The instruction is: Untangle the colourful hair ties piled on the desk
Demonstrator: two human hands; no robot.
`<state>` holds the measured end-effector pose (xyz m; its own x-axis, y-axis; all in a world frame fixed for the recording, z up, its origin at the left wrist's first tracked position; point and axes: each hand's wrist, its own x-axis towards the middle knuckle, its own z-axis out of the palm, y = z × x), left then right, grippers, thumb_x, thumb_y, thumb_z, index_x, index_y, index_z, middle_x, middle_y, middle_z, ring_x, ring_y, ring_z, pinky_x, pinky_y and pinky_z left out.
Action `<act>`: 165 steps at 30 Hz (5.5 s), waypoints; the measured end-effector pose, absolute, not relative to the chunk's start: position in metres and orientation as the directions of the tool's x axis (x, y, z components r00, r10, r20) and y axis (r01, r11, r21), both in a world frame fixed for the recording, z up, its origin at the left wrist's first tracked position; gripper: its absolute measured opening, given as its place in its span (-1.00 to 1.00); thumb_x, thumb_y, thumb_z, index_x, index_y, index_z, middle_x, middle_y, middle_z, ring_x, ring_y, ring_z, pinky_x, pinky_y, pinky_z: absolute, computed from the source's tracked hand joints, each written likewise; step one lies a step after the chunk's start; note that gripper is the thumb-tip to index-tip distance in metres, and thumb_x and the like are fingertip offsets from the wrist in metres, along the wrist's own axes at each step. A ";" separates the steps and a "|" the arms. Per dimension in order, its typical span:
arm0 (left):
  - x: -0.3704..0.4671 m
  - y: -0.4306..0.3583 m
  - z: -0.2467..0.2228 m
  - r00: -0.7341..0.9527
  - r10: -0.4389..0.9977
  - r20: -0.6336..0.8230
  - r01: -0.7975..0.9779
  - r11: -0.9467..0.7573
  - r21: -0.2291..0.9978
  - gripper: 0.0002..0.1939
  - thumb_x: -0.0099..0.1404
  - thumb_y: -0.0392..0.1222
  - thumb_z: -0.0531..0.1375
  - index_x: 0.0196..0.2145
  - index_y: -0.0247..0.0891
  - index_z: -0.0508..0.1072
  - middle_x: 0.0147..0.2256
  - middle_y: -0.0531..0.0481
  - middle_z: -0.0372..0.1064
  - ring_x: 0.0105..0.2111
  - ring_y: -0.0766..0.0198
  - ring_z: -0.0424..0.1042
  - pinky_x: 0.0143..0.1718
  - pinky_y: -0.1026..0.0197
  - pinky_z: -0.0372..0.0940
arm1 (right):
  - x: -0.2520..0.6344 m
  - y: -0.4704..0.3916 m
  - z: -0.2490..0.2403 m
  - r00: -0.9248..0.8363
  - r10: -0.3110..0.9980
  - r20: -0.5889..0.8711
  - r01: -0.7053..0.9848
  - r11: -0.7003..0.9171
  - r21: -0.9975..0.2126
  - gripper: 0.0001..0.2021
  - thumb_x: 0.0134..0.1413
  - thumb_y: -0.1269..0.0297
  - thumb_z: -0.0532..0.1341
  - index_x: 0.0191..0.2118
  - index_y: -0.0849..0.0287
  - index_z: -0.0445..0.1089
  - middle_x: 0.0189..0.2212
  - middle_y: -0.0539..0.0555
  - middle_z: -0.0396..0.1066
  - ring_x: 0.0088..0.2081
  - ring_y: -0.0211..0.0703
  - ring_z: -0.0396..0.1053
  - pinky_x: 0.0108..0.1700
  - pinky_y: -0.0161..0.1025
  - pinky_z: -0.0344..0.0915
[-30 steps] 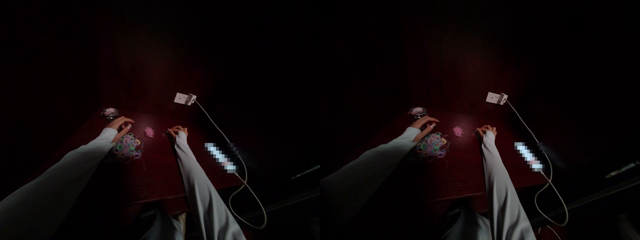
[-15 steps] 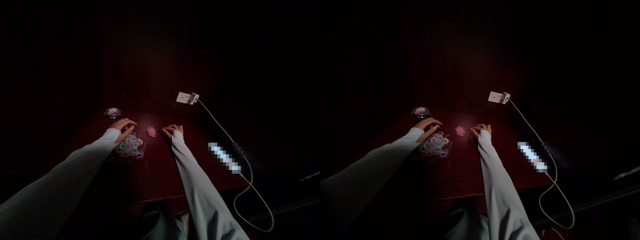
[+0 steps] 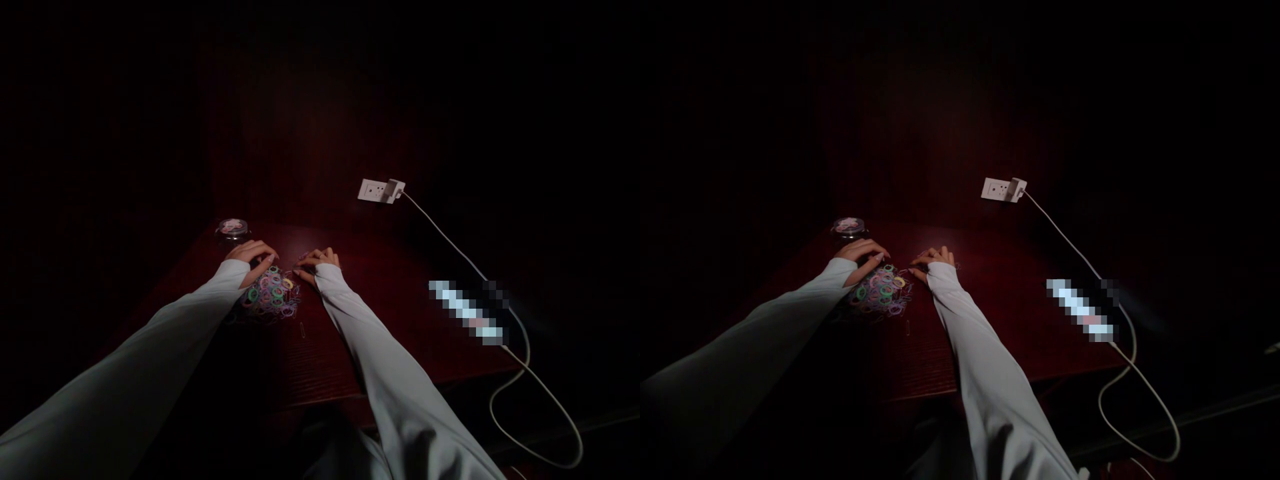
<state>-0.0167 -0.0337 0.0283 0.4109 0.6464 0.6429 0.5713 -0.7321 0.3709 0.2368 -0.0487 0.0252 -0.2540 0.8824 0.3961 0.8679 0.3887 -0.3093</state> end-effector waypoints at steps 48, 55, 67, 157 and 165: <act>-0.016 -0.028 0.027 0.499 0.719 0.485 0.642 -0.682 0.350 -0.73 0.49 -0.02 0.13 -0.17 -0.09 0.61 -0.15 -0.02 0.59 -0.09 0.04 0.41 0.05 0.01 0.21 | 0.222 -0.051 0.022 -0.335 0.864 0.375 0.863 0.441 -0.247 -0.79 0.30 -0.02 0.40 -0.09 -0.08 0.71 -0.04 0.11 0.54 0.08 0.10 0.17 0.14 -0.01 -0.01; -0.016 -0.028 0.027 0.513 0.723 0.462 0.662 -0.676 0.323 -0.70 0.51 -0.02 0.09 -0.16 -0.10 0.61 -0.13 -0.04 0.59 -0.06 0.02 0.42 0.07 -0.02 0.22 | 0.221 -0.053 0.024 -0.330 0.870 0.367 0.847 0.444 -0.291 -0.82 0.30 0.07 0.41 -0.14 0.02 0.70 -0.05 0.12 0.54 0.07 0.08 0.17 0.13 -0.02 -0.03; -0.014 -0.025 0.021 0.509 0.691 0.514 0.638 -0.703 0.314 -0.69 0.51 -0.01 0.11 -0.03 -0.08 0.62 -0.04 -0.03 0.61 -0.04 0.06 0.45 0.07 0.01 0.23 | 0.218 -0.042 0.019 -0.324 0.787 0.525 0.828 0.504 -0.245 -0.80 0.30 -0.01 0.42 -0.15 -0.05 0.70 -0.06 0.11 0.55 0.02 0.08 0.16 0.10 -0.02 -0.01; -0.016 -0.020 0.022 0.569 0.639 0.518 0.615 -0.749 0.247 -0.62 0.55 0.08 0.07 -0.29 -0.12 0.57 -0.21 -0.03 0.58 -0.17 0.09 0.41 -0.10 0.08 0.17 | 0.214 -0.066 0.025 -0.288 0.800 0.527 0.765 0.523 -0.375 -0.76 0.38 -0.07 0.34 -0.11 -0.12 0.72 -0.03 0.03 0.60 0.09 0.02 0.25 0.17 0.02 0.04; -0.016 -0.021 0.022 0.558 0.637 0.532 0.615 -0.747 0.250 -0.61 0.55 0.08 0.07 -0.29 -0.12 0.58 -0.22 -0.02 0.59 -0.18 0.10 0.40 -0.11 0.08 0.17 | 0.209 -0.055 0.022 -0.303 0.830 0.469 0.799 0.490 -0.350 -0.76 0.29 -0.12 0.40 -0.15 -0.15 0.73 -0.08 0.05 0.60 0.02 0.02 0.20 0.13 0.00 -0.02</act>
<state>-0.0161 -0.0210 0.0223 0.5575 0.6372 0.5322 0.6155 -0.7474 0.2501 0.2093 -0.0548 0.0220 -0.3034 0.8295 0.4689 0.7988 0.4897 -0.3495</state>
